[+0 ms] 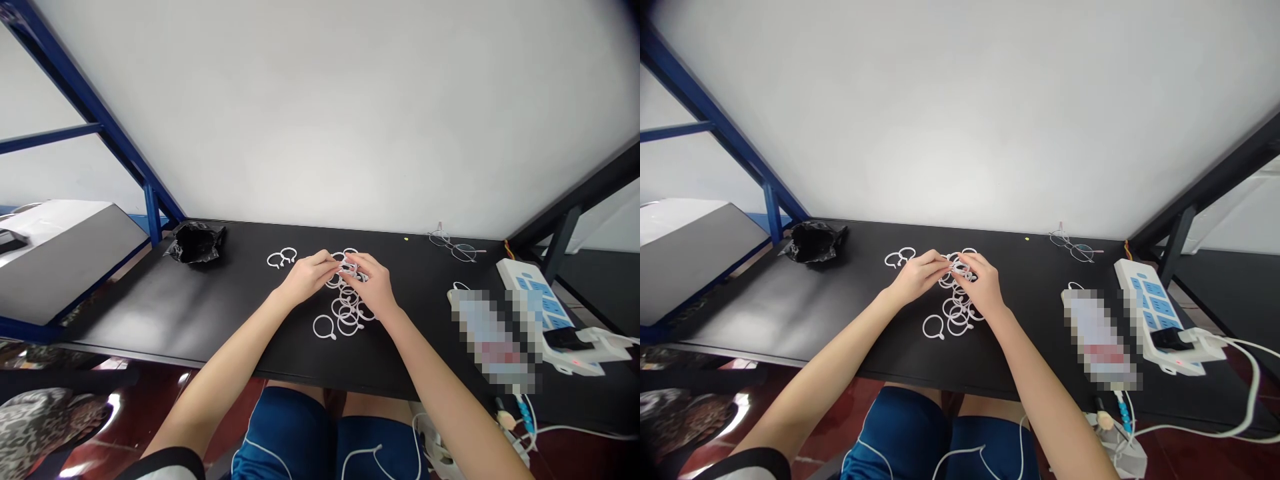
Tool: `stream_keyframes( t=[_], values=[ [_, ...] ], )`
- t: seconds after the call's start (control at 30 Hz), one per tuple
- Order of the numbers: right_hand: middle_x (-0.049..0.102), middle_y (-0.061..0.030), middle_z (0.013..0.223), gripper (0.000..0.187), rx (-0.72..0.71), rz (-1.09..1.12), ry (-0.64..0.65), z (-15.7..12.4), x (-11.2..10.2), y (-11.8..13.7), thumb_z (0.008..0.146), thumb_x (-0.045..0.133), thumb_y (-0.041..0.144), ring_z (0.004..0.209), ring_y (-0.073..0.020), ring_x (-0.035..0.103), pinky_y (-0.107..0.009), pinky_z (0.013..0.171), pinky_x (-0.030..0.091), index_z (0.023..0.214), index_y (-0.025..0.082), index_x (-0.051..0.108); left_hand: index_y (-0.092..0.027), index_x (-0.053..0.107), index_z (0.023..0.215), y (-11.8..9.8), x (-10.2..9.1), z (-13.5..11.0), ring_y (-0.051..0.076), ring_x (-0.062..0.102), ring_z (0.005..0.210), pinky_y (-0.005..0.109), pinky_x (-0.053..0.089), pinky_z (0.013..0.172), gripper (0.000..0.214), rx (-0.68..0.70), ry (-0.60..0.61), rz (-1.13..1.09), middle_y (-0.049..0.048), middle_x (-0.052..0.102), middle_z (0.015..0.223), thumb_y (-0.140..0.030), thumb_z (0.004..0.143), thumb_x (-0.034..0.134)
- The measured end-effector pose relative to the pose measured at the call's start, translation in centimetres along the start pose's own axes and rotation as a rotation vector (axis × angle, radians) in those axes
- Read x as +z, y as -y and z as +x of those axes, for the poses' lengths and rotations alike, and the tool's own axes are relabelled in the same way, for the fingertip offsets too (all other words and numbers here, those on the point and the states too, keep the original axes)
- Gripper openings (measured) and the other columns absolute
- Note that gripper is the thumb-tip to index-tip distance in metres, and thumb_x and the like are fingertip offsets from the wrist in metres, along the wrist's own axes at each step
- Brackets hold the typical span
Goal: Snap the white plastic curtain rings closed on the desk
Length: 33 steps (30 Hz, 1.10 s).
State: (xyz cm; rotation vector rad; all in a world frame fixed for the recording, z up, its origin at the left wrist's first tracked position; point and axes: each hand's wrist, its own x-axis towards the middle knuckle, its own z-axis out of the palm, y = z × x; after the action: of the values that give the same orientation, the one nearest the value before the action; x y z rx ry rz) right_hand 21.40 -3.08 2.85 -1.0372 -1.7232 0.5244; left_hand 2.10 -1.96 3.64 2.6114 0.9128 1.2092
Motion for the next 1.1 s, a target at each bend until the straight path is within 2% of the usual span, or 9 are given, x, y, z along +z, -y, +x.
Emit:
stream_keyframes(
  t=[0.2, 0.37, 0.5, 0.63, 0.67, 0.73, 0.83, 0.97, 1.1],
  values=[
    [0.068, -0.0055, 0.104, 0.033, 0.051, 0.041, 0.053, 0.1, -0.4, -0.3, 0.076, 0.073, 0.038, 0.087, -0.0214, 0.067, -0.037, 0.078, 0.058, 0.107, 0.026, 0.071, -0.019, 0.07, 0.101, 0.1, -0.6, 0.2, 0.014, 0.062, 0.08, 0.027, 0.052, 0.071, 0.029, -0.073, 0.078, -0.109, 0.0078, 0.062, 0.092, -0.033, 0.097, 0.046],
    [0.069, -0.0053, 0.097, 0.029, -0.014, -0.012, 0.123, 0.1, -0.1, -0.5, 0.077, 0.073, 0.031, 0.084, -0.0208, 0.066, -0.037, 0.078, 0.056, 0.105, 0.025, 0.071, -0.018, 0.074, 0.088, 0.0, -1.4, 0.8, 0.011, 0.055, 0.063, 0.025, 0.047, 0.058, 0.028, -0.219, 0.161, -0.24, 0.0046, 0.06, 0.078, -0.041, 0.09, 0.057],
    [0.068, -0.0063, 0.101, 0.029, -0.047, -0.077, 0.057, 0.0, 0.1, -0.2, 0.08, 0.069, 0.03, 0.088, -0.0212, 0.067, -0.038, 0.083, 0.054, 0.109, 0.024, 0.069, -0.019, 0.071, 0.097, 1.1, -2.0, 0.8, 0.013, 0.061, 0.071, 0.025, 0.052, 0.061, 0.029, -0.332, 0.125, -0.29, 0.0068, 0.065, 0.094, -0.044, 0.082, 0.067],
    [0.068, -0.0071, 0.108, 0.031, -0.019, -0.161, 0.013, 0.0, -0.1, 0.0, 0.081, 0.069, 0.031, 0.1, -0.0244, 0.064, -0.041, 0.091, 0.052, 0.111, 0.024, 0.068, -0.019, 0.069, 0.101, 3.9, -3.3, -0.1, 0.02, 0.062, 0.093, 0.035, 0.052, 0.086, 0.021, -0.423, -0.017, 0.011, 0.0075, 0.066, 0.1, -0.028, 0.089, 0.054],
    [0.068, -0.0074, 0.108, 0.03, -0.015, -0.182, 0.005, 0.0, -0.2, 0.0, 0.08, 0.069, 0.03, 0.102, -0.0252, 0.063, -0.042, 0.092, 0.051, 0.11, 0.024, 0.069, -0.019, 0.068, 0.102, 4.6, -3.6, -0.5, 0.022, 0.059, 0.1, 0.039, 0.049, 0.092, 0.023, -0.433, -0.011, 0.133, 0.008, 0.066, 0.103, -0.022, 0.087, 0.051],
    [0.068, -0.0078, 0.108, 0.029, -0.018, -0.208, -0.013, 0.0, -0.3, -0.1, 0.08, 0.069, 0.029, 0.104, -0.0264, 0.062, -0.044, 0.093, 0.051, 0.108, 0.024, 0.069, -0.019, 0.064, 0.112, 6.1, -4.1, -1.2, 0.027, 0.055, 0.108, 0.047, 0.045, 0.096, 0.034, -0.47, 0.102, 0.297, 0.0096, 0.062, 0.114, -0.014, 0.081, 0.05],
    [0.069, -0.0078, 0.106, 0.026, -0.01, -0.206, -0.016, -0.1, -0.2, -0.1, 0.08, 0.068, 0.027, 0.102, -0.0264, 0.062, -0.045, 0.092, 0.051, 0.105, 0.023, 0.069, -0.019, 0.055, 0.125, 7.5, -4.0, -2.2, 0.03, 0.051, 0.112, 0.048, 0.045, 0.095, 0.049, -0.532, 0.22, 0.335, 0.0111, 0.057, 0.125, -0.012, 0.076, 0.05],
    [0.07, -0.0068, 0.101, 0.019, 0.024, -0.186, 0.006, -0.1, -0.1, 0.0, 0.079, 0.068, 0.026, 0.098, -0.0261, 0.063, -0.044, 0.088, 0.051, 0.098, 0.023, 0.07, -0.02, 0.062, 0.105, 7.9, -3.1, -2.5, 0.028, 0.053, 0.104, 0.044, 0.046, 0.091, 0.035, -0.535, 0.319, 0.317, 0.0097, 0.058, 0.118, -0.012, 0.073, 0.051],
    [0.07, -0.0068, 0.098, 0.013, 0.021, -0.171, -0.023, -0.1, 0.0, 0.1, 0.081, 0.066, 0.027, 0.095, -0.0255, 0.064, -0.043, 0.087, 0.051, 0.092, 0.023, 0.07, -0.02, 0.062, 0.092, 7.9, -2.7, -2.4, 0.027, 0.053, 0.096, 0.042, 0.047, 0.088, 0.024, -0.521, 0.306, 0.297, 0.0095, 0.059, 0.106, -0.012, 0.073, 0.05]
  ],
)
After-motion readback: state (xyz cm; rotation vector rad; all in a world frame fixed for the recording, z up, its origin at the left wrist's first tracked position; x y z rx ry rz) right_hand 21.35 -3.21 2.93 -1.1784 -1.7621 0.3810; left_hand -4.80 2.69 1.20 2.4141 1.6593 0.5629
